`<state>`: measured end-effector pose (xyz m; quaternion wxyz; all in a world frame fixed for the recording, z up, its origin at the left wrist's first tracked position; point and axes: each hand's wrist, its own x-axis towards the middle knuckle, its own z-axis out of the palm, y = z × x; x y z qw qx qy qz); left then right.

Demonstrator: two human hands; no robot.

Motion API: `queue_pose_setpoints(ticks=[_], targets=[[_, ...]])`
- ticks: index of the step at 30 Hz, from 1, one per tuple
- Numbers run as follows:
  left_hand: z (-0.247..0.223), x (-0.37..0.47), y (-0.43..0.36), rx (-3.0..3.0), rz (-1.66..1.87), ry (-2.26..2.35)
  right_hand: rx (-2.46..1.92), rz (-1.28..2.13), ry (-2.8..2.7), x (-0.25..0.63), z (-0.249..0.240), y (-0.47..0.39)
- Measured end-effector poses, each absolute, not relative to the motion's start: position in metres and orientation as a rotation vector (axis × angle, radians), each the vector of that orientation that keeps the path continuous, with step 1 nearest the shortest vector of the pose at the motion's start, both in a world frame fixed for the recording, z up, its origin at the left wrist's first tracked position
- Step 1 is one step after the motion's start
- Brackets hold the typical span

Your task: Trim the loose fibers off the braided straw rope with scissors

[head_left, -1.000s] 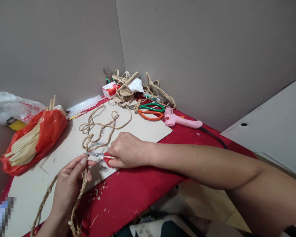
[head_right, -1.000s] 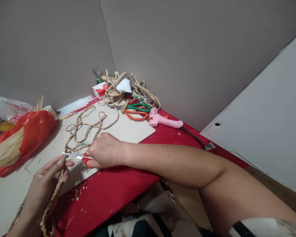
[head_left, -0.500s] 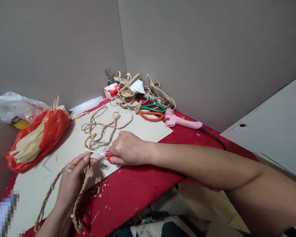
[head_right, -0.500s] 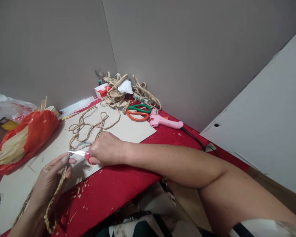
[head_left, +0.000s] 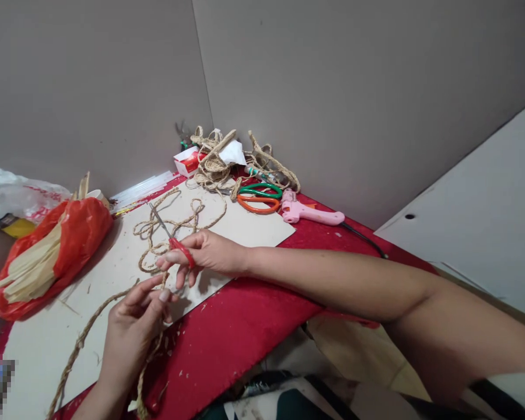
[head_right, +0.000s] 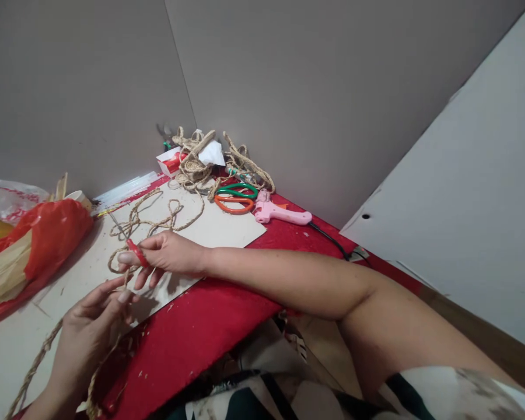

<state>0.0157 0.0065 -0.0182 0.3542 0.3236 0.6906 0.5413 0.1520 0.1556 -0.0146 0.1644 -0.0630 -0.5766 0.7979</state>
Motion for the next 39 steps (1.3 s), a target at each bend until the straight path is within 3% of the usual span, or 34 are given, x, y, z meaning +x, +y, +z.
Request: queue_pose_setpoints(ticks=[7, 18, 24, 30, 39], targets=[[-0.013, 0.017, 0.014, 0.72, 1.359, 1.633, -0.122, 2.378, -1.245, 0.153, -0.012, 0.171], [0.009, 0.031, 0.011, 1.131, 1.062, 1.733, -0.167, 2.239, -1.213, 0.156, 0.0, 0.173], [0.022, 0.006, 0.02, 1.142, 1.285, 1.855, -0.103, 2.122, -1.218, 0.156, 0.007, 0.159], [0.035, 0.009, 0.016, 0.965, 1.291, 1.568, -0.06, 2.097, -1.153, 0.152, 0.007, 0.159], [0.009, 0.037, 0.003, 0.743, 1.588, 1.427, -0.173, 2.098, -1.308, 0.152, 0.008, 0.154]])
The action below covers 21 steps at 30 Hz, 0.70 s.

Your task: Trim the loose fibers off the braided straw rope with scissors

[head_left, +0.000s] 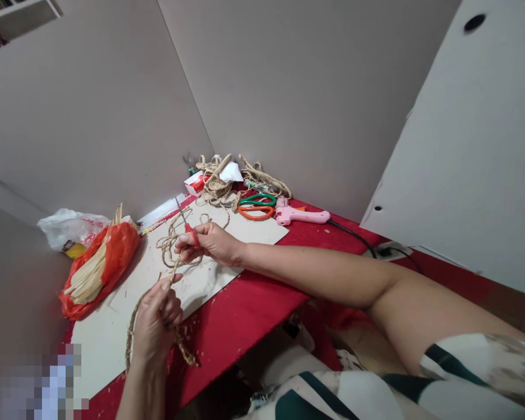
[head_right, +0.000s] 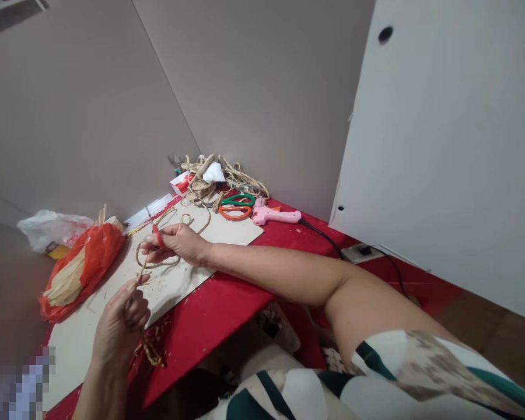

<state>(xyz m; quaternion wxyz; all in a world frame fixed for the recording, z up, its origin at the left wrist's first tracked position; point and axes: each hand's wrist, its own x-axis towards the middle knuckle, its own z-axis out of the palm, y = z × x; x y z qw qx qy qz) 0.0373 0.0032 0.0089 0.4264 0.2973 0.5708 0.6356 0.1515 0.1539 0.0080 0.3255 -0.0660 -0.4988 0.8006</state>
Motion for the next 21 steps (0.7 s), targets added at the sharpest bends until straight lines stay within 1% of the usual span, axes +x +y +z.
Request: queue_pose_setpoints(ticks=[6, 9, 11, 14, 16, 21], targets=[[0.014, 0.038, 0.018, 0.647, 1.9, 1.456, -0.383, 1.989, -1.51, 0.155, 0.005, 0.176], [0.011, 0.043, 0.021, 0.64, 2.052, 1.503, -0.387, 1.877, -1.642, 0.161, 0.005, 0.175], [0.008, 0.049, 0.02, 0.651, 2.124, 1.553, -0.316, 1.591, -1.915, 0.166, 0.004, 0.168], [0.005, 0.056, 0.015, 0.674, 2.159, 1.648, -0.208, 0.931, -2.343, 0.172, 0.003, 0.155], [0.005, 0.059, 0.011, 0.684, 2.166, 1.716, -0.207, 0.591, -2.505, 0.175, 0.003, 0.151], [0.003, 0.059, 0.004, 0.697, 2.151, 1.92, -0.229, 0.141, -2.622, 0.181, 0.007, 0.15]])
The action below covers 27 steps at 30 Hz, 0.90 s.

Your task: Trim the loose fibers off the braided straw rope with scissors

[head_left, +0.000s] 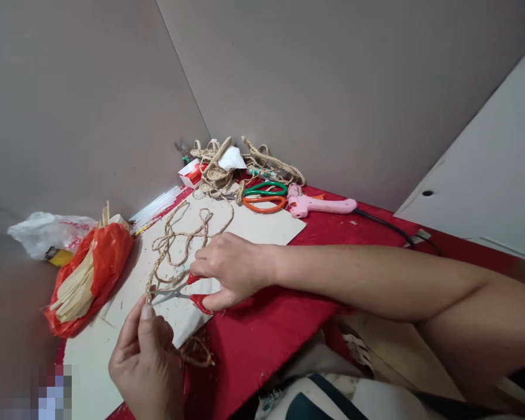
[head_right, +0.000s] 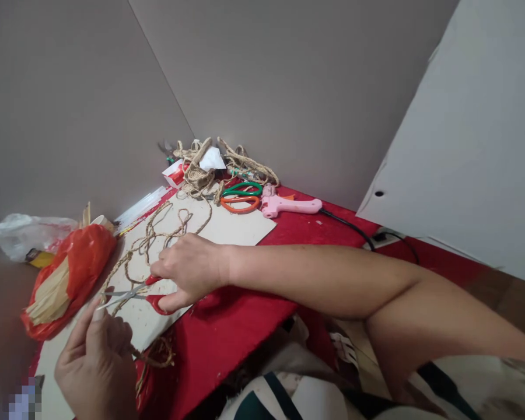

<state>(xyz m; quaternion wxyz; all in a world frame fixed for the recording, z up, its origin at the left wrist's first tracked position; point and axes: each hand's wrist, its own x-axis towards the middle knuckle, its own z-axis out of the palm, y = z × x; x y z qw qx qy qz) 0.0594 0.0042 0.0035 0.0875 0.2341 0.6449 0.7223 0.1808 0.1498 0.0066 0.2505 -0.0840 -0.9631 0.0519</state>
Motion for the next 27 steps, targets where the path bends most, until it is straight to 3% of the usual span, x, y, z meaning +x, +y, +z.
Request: queue_pose_setpoints(ticks=[8, 27], targets=[[0.0014, 0.0646, 0.005, 0.736, 2.174, 1.937, -0.281, -0.063, -2.583, 0.1828, 0.0049, 0.1472], [-0.0047, 0.0616, 0.005, 0.819, 2.168, 1.995, -0.245, 0.014, -2.669, 0.1796, 0.0045, 0.1489]])
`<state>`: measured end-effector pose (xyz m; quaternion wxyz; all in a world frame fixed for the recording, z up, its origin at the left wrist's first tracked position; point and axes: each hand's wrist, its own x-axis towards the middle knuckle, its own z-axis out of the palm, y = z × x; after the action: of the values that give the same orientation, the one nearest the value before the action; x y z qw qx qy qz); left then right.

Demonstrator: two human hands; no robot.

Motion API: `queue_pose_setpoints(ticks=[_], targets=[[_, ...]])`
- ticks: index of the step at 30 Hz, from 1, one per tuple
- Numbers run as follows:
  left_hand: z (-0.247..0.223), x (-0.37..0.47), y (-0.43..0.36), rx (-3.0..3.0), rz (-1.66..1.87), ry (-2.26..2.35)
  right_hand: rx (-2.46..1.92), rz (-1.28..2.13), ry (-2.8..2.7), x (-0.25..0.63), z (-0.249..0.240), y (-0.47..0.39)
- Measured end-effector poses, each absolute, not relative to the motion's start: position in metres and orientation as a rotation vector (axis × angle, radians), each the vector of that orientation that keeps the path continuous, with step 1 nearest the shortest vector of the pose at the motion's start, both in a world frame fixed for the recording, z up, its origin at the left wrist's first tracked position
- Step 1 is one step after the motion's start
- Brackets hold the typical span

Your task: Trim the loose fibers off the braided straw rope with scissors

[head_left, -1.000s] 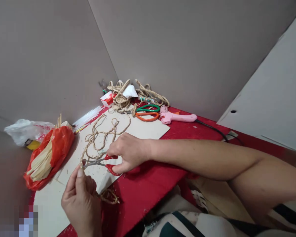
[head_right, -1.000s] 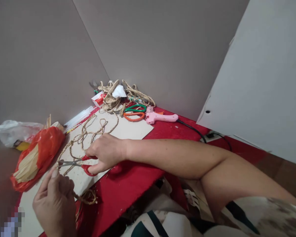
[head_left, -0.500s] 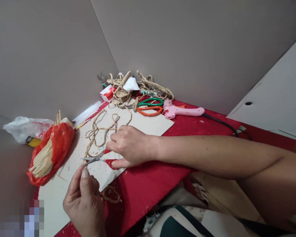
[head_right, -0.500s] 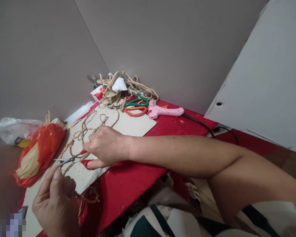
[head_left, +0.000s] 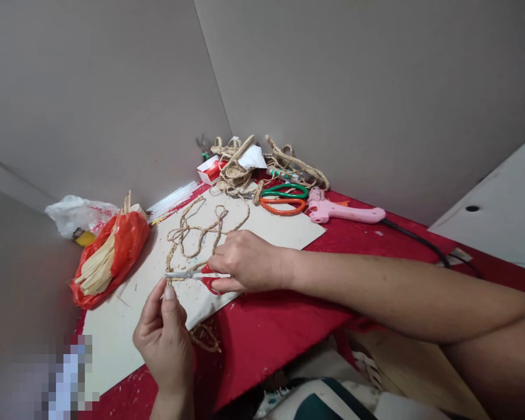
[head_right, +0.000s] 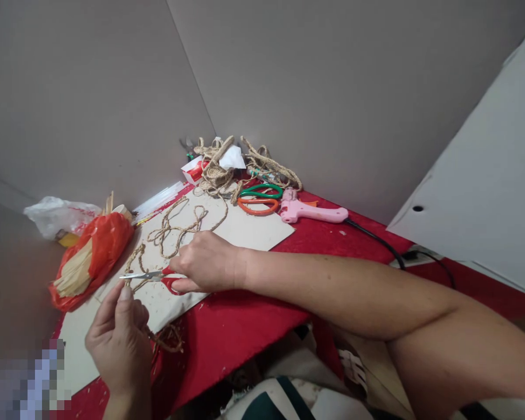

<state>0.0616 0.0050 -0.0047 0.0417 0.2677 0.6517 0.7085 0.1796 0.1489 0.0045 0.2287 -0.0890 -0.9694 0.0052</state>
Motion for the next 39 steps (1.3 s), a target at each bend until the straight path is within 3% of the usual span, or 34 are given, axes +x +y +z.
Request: queue_pose_setpoints(ticks=[21, 25, 33, 36, 39], targets=[[-0.01, 0.056, 0.005, 0.872, 2.125, 2.033, -0.414, 0.135, -2.669, 0.178, 0.01, 0.151], [-0.008, 0.056, 0.006, 0.863, 2.125, 1.961, -0.527, 0.49, -2.449, 0.176, 0.009, 0.158], [-0.009, 0.055, 0.009, 0.86, 1.932, 1.678, -0.303, 1.962, -1.844, 0.158, 0.001, 0.147], [-0.013, 0.056, 0.009, 0.87, 1.845, 1.649, -0.239, 2.187, -1.569, 0.152, -0.002, 0.143], [-0.012, 0.058, 0.011, 0.867, 1.78, 1.615, -0.208, 2.177, -1.401, 0.15, -0.003, 0.143]])
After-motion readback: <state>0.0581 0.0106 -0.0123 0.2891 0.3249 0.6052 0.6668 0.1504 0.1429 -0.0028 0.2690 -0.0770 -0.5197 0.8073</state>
